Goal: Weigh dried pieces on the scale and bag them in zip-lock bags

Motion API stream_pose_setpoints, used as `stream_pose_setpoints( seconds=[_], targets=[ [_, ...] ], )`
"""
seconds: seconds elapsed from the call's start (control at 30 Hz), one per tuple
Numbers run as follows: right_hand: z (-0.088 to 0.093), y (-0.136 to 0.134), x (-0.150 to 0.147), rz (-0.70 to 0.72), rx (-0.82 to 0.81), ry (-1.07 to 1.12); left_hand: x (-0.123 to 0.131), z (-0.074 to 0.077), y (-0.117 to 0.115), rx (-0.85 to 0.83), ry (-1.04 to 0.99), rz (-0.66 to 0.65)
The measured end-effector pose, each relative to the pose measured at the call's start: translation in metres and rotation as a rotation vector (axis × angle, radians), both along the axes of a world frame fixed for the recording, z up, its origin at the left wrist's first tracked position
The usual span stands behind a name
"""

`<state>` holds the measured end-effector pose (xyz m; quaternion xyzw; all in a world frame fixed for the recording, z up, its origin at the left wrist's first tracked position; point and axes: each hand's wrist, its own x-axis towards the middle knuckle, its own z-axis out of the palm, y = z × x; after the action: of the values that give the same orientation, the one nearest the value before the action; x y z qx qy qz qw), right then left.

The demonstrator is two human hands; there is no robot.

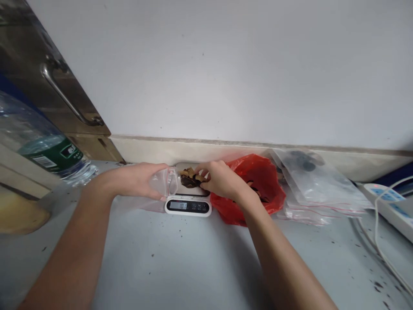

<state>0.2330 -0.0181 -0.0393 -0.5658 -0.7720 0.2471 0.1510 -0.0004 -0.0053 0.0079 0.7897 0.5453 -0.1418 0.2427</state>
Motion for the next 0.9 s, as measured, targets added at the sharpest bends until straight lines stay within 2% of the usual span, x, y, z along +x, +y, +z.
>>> stream_pose_setpoints(
  seconds=[0.2,0.37,0.43,0.57,0.63,0.7,0.8,0.9],
  targets=[
    [0.015,-0.009,0.002,0.120,0.083,0.245,0.007,-0.004,-0.002,0.028,-0.037,-0.017],
    [0.017,-0.017,-0.019,0.292,0.090,0.349,0.012,-0.005,-0.002,-0.013,-0.230,-0.081],
    [0.013,-0.016,-0.027,0.256,0.115,0.443,0.011,-0.004,-0.001,-0.027,-0.282,-0.111],
    [0.005,-0.010,-0.028,0.043,0.202,0.633,0.003,0.002,-0.001,-0.006,-0.276,-0.105],
    [0.002,-0.005,-0.024,-0.054,0.258,0.567,-0.005,0.005,-0.001,0.017,-0.225,-0.056],
    [-0.005,-0.001,-0.021,-0.097,0.260,0.414,-0.013,0.006,0.000,0.048,-0.165,-0.003],
    [-0.019,0.004,-0.021,0.008,0.187,0.207,-0.020,0.005,0.002,0.079,-0.095,0.027],
    [-0.028,0.006,-0.026,0.135,0.191,0.065,-0.020,0.004,0.003,0.067,-0.030,0.054]
  ],
)
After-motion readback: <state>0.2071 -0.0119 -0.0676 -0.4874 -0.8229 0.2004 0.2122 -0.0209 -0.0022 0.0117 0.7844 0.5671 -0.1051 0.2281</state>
